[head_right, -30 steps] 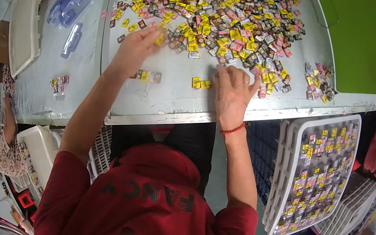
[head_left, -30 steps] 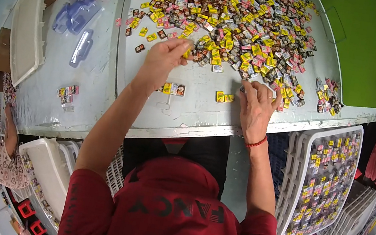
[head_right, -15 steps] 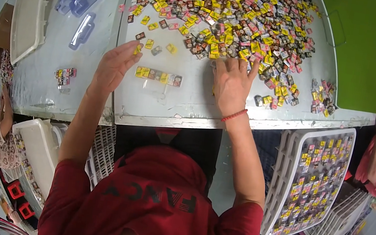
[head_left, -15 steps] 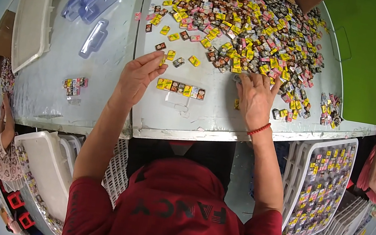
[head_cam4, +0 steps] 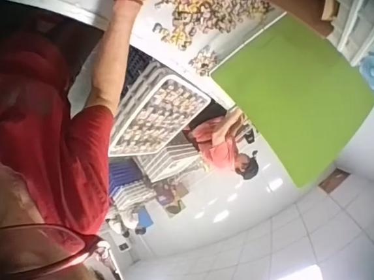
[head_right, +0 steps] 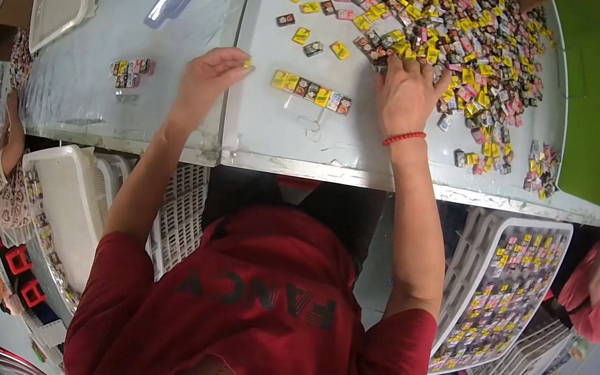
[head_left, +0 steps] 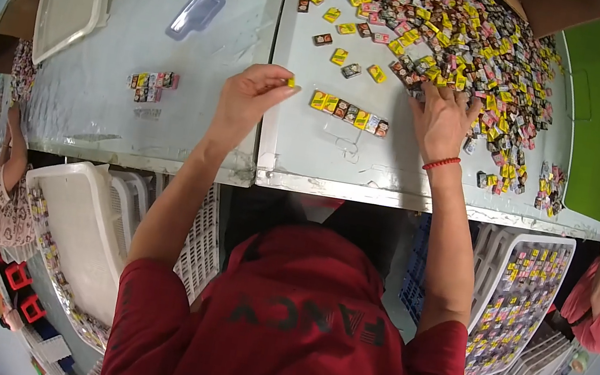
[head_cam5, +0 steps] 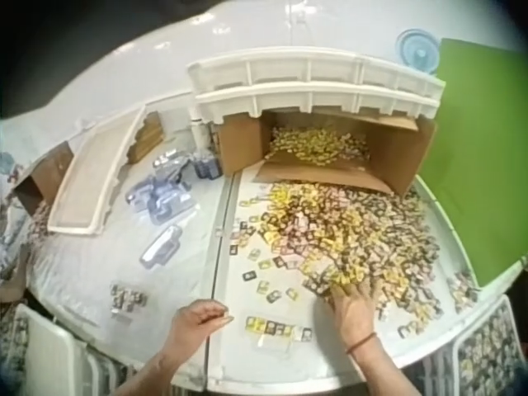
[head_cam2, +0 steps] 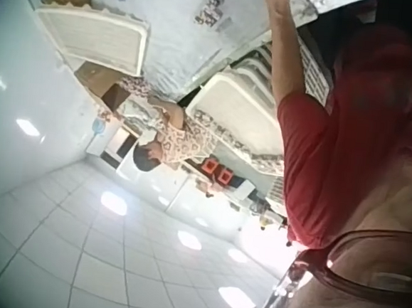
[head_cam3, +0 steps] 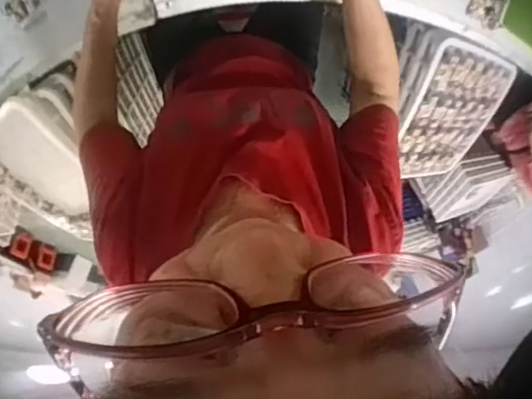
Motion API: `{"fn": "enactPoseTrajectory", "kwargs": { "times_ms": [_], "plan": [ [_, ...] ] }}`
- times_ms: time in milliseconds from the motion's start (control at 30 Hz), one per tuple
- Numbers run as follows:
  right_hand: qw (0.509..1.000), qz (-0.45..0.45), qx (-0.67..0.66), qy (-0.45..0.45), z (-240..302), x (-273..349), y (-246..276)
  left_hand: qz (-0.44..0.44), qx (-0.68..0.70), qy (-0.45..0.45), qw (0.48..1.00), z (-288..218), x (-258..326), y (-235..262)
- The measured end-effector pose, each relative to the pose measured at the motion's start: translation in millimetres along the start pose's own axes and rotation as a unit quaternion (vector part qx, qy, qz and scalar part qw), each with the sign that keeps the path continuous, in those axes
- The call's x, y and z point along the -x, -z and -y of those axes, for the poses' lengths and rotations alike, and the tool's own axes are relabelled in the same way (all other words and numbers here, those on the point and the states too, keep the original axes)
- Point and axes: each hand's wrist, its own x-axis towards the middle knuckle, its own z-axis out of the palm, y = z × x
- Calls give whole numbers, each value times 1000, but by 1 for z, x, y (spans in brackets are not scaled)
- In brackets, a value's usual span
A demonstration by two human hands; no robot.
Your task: The person is arranging small colorful square blocks into rows and organized patterns on a white table.
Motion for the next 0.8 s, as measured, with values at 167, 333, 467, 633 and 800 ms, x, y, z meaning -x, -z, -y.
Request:
{"fn": "enactPoseTrajectory", "kwargs": {
  "times_ms": [167,333,467,633,800],
  "plan": [
    [996,-42,-71,17,-10,13,0,106,-196,-166,961,-9,8,-26],
    [970,-51,-179,156,21,40,43,173,-337,-347,858,16,1,-35],
    [968,2,-182,174,54,55,40,172,-341,-386,840,22,-4,-36],
    [974,16,-145,174,65,54,38,161,-315,-388,851,29,0,-34],
    [975,1,-140,172,67,57,32,151,-292,-398,856,33,3,-33]
  ]
}}
